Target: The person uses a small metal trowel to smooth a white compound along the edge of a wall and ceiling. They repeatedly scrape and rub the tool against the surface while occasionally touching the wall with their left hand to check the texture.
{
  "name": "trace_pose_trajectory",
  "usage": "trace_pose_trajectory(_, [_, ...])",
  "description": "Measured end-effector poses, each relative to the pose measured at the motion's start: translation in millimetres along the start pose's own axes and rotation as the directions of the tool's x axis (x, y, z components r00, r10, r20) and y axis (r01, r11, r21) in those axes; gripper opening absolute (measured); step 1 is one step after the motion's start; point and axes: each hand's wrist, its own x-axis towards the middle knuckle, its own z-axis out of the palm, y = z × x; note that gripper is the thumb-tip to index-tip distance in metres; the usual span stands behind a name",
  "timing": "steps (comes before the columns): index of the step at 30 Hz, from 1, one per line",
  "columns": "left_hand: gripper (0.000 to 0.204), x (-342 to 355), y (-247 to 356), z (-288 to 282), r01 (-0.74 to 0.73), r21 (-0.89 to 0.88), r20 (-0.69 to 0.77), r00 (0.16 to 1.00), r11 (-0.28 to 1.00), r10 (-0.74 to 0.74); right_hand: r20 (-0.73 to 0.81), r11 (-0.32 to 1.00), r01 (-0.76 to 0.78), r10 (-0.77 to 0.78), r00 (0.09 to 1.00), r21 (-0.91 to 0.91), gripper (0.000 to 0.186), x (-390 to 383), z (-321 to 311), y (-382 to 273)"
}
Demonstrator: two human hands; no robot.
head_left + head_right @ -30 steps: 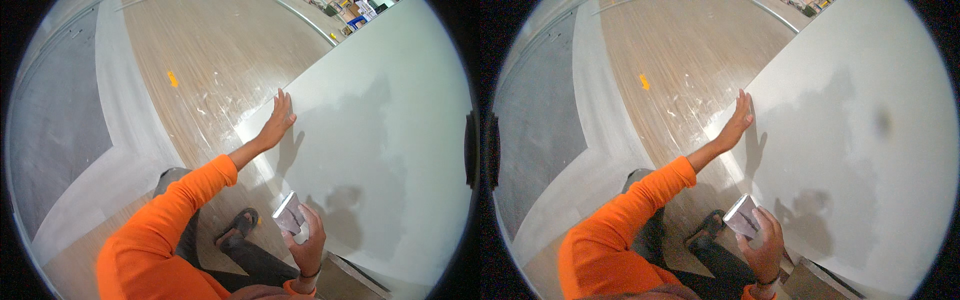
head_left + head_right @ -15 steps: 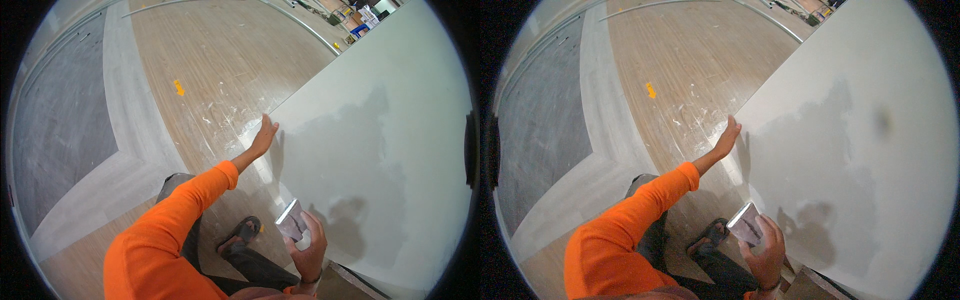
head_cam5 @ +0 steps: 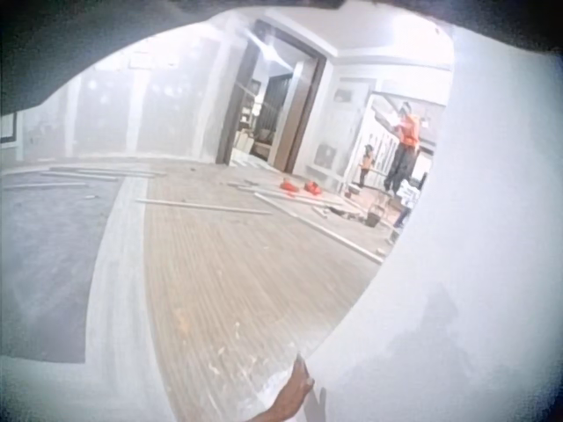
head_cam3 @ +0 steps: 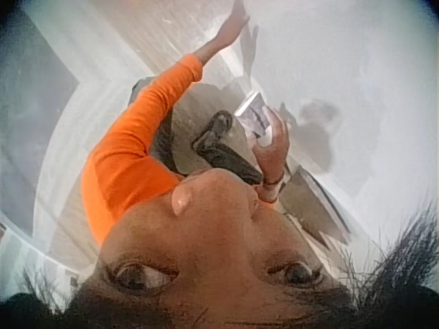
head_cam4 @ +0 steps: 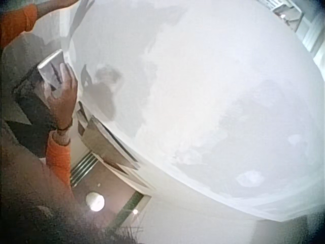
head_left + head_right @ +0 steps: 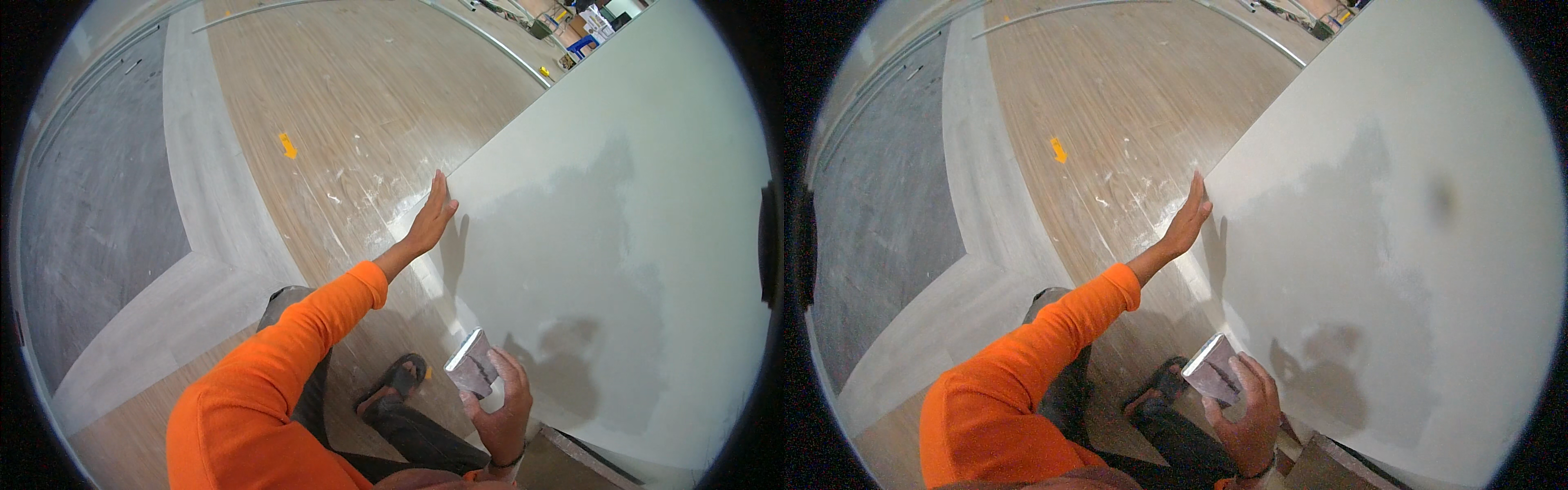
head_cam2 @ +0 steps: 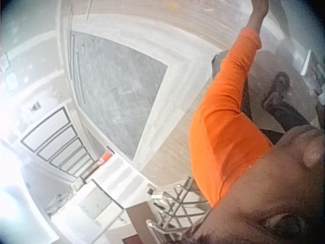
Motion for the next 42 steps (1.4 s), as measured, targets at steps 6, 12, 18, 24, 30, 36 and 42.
trace_pose_trajectory(6, [0.089, -2.8, -34.1, 6.9, 0.094, 0.081, 0.028, 0.995, 0.992, -0.097, 0.032, 1.000, -0.027, 0.027, 0.999, -0.005, 0.064, 0.6, 0.3, 6.0])
trace_pose_trajectory(12, [0.096, -14.7, -79.2, -1.3, 0.484, 0.071, 0.052, 0.872, 0.872, -0.488, 0.022, 1.000, -0.001, 0.000, 1.000, 0.028, 0.064, 3.3, 5.2, 13.1])
trace_pose_trajectory(18, [0.083, 2.7, -3.1, 7.2, 0.080, 0.028, -0.145, 0.987, 0.996, -0.075, 0.005, 1.000, -0.002, 0.002, 1.000, -0.002, 0.063, 2.4, -0.2, 2.6])
trace_pose_trajectory(24, [0.076, 6.1, -15.0, 14.2, 0.054, 0.035, -0.138, 0.989, 0.998, -0.049, 0.010, 0.999, -0.037, 0.038, 0.999, -0.039, 0.064, 5.2, -7.9, -7.6])
trace_pose_trajectory(30, [0.074, 10.4, -69.8, 4.1, 0.155, 0.111, -0.152, 0.979, 0.982, -0.137, 0.007, 0.995, 0.068, -0.069, 0.998, 0.072, 0.063, 9.2, -5.6, 5.1])
trace_pose_trajectory(36, [0.077, 5.2, -46.0, 8.1, 0.121, 0.091, -0.055, 0.992, 0.988, -0.117, -0.074, 0.987, 0.120, -0.113, 0.991, 0.108, 0.062, 3.2, -2.4, 14.1])
trace_pose_trajectory(42, [0.080, 7.3, -53.5, -0.8, 0.097, 0.043, 0.002, 0.995, 0.994, -0.097, -0.102, 0.985, 0.137, -0.127, 0.987, 0.101, 0.061, -1.3, 2.5, 11.7])
